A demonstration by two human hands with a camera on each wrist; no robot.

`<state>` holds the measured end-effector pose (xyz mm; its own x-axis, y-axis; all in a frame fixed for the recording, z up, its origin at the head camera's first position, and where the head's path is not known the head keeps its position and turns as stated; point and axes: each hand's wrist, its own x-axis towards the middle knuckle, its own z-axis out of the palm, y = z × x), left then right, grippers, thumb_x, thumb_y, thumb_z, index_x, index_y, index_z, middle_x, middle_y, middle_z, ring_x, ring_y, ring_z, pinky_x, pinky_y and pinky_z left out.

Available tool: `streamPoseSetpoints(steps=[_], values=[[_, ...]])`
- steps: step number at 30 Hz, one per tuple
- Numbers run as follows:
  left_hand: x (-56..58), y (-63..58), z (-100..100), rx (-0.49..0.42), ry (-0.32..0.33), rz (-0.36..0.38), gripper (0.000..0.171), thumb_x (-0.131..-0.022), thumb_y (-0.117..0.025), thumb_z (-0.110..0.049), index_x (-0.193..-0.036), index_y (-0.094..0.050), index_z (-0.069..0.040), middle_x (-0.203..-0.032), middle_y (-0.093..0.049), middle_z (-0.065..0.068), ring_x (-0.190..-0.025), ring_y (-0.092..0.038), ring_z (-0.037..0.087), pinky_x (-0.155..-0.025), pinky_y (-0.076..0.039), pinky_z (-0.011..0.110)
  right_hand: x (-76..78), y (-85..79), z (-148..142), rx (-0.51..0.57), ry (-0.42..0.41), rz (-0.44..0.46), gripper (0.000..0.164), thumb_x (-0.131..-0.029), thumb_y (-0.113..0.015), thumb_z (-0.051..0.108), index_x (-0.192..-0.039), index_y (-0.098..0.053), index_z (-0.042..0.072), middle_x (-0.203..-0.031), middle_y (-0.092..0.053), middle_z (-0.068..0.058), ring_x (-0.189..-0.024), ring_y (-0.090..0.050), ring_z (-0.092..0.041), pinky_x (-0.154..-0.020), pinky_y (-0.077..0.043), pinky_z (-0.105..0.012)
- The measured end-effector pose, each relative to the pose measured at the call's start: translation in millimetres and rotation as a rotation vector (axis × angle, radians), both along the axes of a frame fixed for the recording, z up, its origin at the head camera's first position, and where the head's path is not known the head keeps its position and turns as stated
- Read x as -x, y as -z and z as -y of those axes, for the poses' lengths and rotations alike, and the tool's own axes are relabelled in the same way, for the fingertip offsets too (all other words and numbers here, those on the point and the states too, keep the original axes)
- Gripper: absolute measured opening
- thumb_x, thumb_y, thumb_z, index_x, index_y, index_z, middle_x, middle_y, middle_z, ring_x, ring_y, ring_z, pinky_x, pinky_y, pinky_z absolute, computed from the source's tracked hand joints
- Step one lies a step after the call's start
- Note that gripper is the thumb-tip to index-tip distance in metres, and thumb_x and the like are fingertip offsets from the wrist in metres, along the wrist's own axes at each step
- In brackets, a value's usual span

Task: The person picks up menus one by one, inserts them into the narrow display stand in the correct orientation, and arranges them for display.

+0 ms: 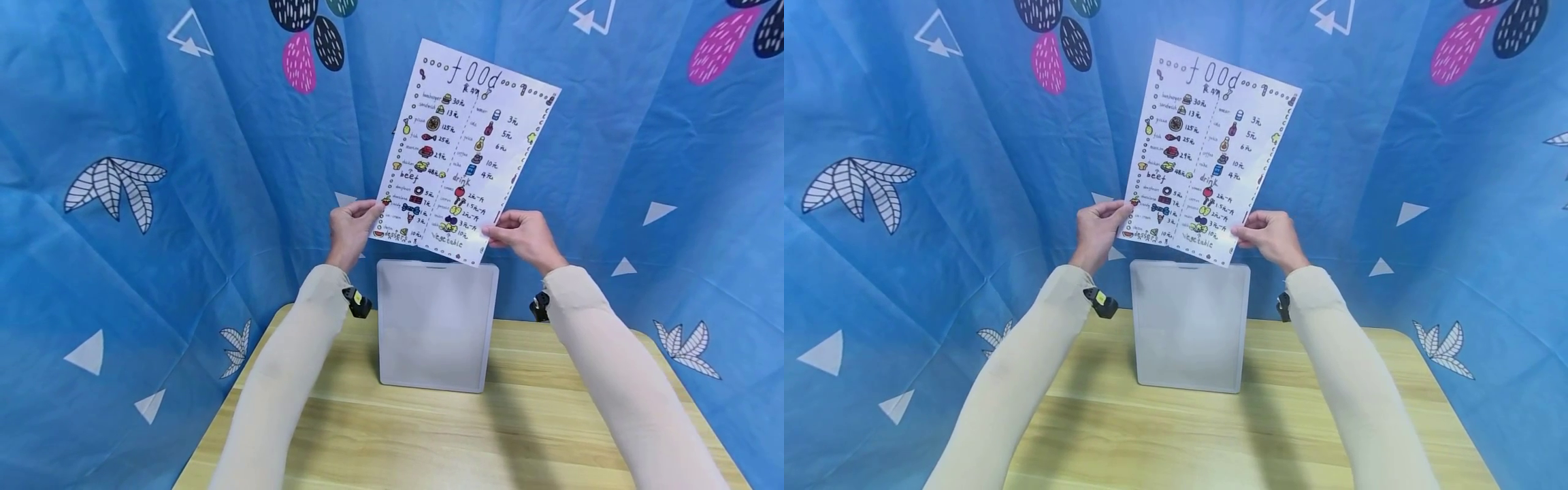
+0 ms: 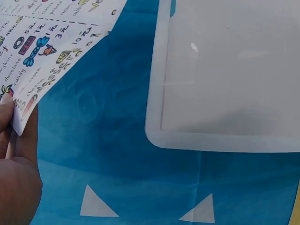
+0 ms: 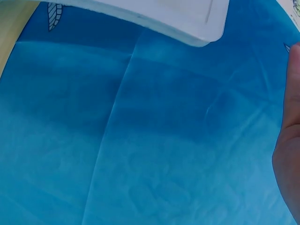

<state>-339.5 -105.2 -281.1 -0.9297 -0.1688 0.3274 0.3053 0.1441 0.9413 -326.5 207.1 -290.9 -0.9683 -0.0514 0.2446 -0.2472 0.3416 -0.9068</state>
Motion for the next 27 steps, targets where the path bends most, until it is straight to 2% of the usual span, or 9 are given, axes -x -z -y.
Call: streamPoseSetpoints(steps=[6, 14, 19, 27], values=[[0.7, -2.3, 0.7, 0.003, -0.008, -0.013, 0.027, -0.093, -0.073, -0.025, -0.112, -0.076, -0.005, -0.104, -0.074, 0.011, -0.09, -0.071, 0.021, -0.079, -0.057, 0.03, 1.4, 1.2, 5.1, 0.001, 0.035, -0.049, 0.031, -0.09, -0.076, 0.017, -0.11, -0.071, -0.007, -0.098, -0.073, -0.012, -0.084, -0.074, -0.029, -0.07, -0.058, -0.026], [1.0, -0.5, 1.0, -0.001, -0.021, -0.009, 0.027, -0.092, -0.074, -0.026, -0.111, -0.077, -0.007, -0.105, -0.074, 0.009, -0.092, -0.07, 0.021, -0.081, -0.057, 0.031, 2.9, 5.5, 9.4, -0.024, 0.077, -0.014, 0.035, -0.092, -0.074, 0.021, -0.115, -0.069, -0.004, -0.112, -0.071, -0.02, -0.079, -0.073, -0.013, -0.074, -0.058, -0.025], [1.6, 3.2, 1.4, 0.007, -0.024, -0.015, 0.026, -0.092, -0.075, -0.025, -0.11, -0.077, -0.006, -0.104, -0.075, 0.01, -0.093, -0.07, 0.02, -0.081, -0.057, 0.031, 5.6, 9.9, 9.3, -0.043, 0.102, 0.01, 0.035, -0.092, -0.073, 0.025, -0.114, -0.07, -0.002, -0.112, -0.071, -0.019, -0.08, -0.073, -0.012, -0.075, -0.057, -0.025], [2.1, 4.7, 1.9, 0.012, -0.043, -0.02, 0.024, -0.092, -0.075, -0.024, -0.108, -0.078, -0.007, -0.103, -0.075, 0.009, -0.093, -0.07, 0.02, -0.08, -0.056, 0.03, 7.5, 14.3, 12.2, -0.038, 0.097, 0.017, 0.034, -0.093, -0.073, 0.024, -0.113, -0.07, -0.003, -0.111, -0.071, -0.018, -0.078, -0.072, -0.01, -0.073, -0.057, -0.023]])
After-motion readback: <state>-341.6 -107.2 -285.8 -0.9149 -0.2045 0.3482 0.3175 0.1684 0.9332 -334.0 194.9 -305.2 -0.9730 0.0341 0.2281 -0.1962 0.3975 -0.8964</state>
